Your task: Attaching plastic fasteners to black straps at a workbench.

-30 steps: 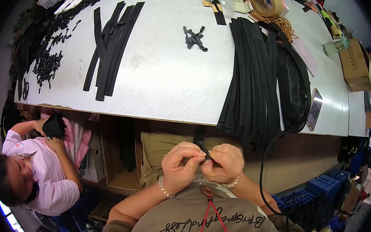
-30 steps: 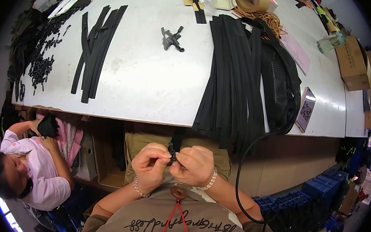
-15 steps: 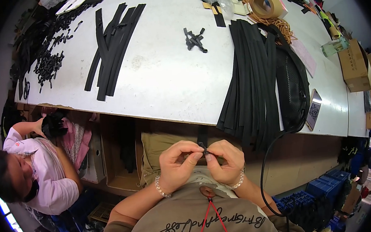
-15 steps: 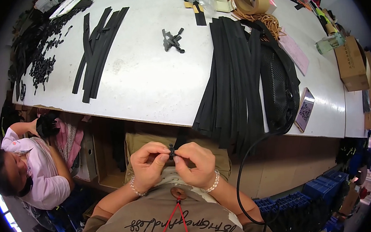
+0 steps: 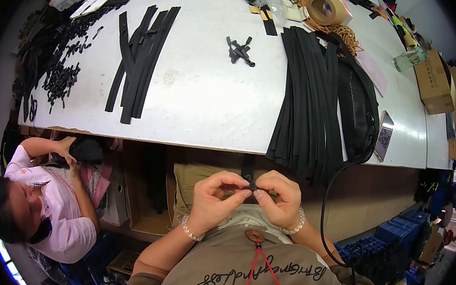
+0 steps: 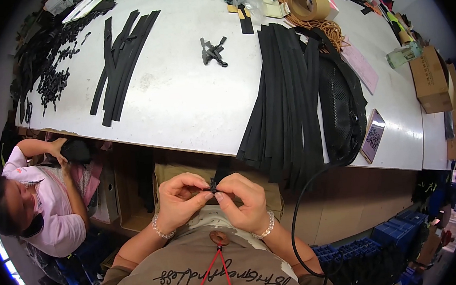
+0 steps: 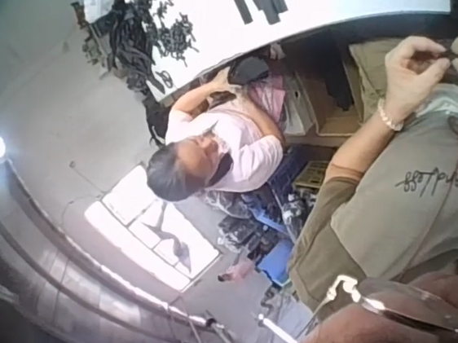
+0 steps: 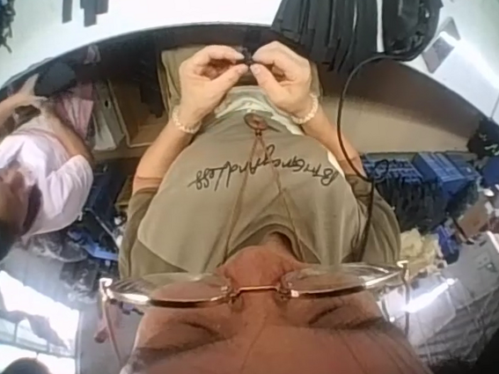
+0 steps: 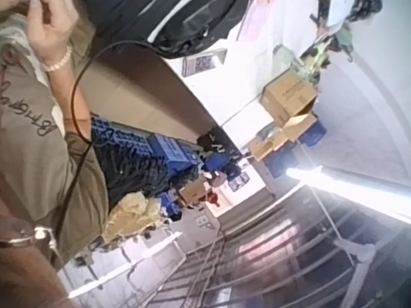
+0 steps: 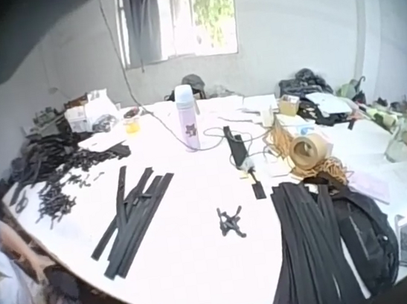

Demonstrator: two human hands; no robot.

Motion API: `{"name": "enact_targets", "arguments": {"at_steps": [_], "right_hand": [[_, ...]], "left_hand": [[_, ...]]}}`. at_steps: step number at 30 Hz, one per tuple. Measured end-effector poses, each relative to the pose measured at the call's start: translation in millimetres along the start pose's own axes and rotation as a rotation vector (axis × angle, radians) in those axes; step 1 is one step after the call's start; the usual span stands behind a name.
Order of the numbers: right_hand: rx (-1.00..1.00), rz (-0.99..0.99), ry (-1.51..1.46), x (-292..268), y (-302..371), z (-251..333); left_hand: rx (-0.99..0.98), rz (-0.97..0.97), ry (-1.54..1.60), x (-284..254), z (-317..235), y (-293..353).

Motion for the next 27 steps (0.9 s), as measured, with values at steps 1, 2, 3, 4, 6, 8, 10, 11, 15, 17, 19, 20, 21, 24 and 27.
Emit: {"name": "enact_targets", "arguments": {"at_steps": [1, 2, 3, 4, 6, 8, 10, 11, 15, 17, 19, 20, 21, 24, 27], "right_hand": [[-0.027, 0.015, 0.044, 1, -1, 4], [-0.028, 0.016, 0.045, 1, -1, 5], [-0.039, 0.017, 0.059, 2, -1, 6], [-0.050, 0.017, 0.075, 2, -1, 7], [-0.064, 0.018, 0.085, 3, -2, 8], [-0.076, 0.020, 0.095, 3, -2, 8], [-0.096, 0.017, 0.108, 3, -2, 10], [-0.096, 0.017, 0.107, 3, -2, 11], [-0.101, 0.011, 0.106, 3, -2, 11], [-0.097, 0.011, 0.104, 3, -2, 10], [-0.088, 0.008, 0.102, 3, -2, 8], [-0.088, 0.008, 0.101, 3, -2, 8], [-0.052, 0.008, 0.075, 2, -2, 6], [0.016, 0.020, 0.012, 0, 0, -2], [0.158, 0.036, -0.123, -1, 4, -13]], "left_hand": [[0.032, -0.010, 0.000, -1, -2, 1], [0.033, -0.010, 0.000, -1, 0, 1], [0.071, -0.012, 0.011, -1, 0, 1], [0.108, -0.013, 0.022, -1, 0, 1], [0.122, -0.012, 0.018, -1, -1, 1], [0.135, -0.012, 0.014, -1, -1, 1], [0.165, -0.015, -0.014, -1, -2, 1], [0.165, -0.015, -0.015, -1, -3, 1], [0.163, -0.020, -0.018, -1, -3, 1], [0.167, -0.018, -0.025, -1, -3, 1], [0.097, -0.014, -0.018, 0, 0, 1], [0.097, -0.014, -0.018, -1, -1, 2], [0.016, 0.010, 0.051, 0, 2, 2], [-0.121, 0.060, 0.166, 2, 11, 1], [-0.210, 0.116, 0.240, 2, 16, -1]]}}
Point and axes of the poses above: each hand's wrist, its own y-axis away from the middle knuckle, its own x-axis out of the palm, z = x × y, the point moved 6 cm from there along -y, towards the middle knuckle, and after that the axes turned 9 degrees about -y, right-handed, at the moved point
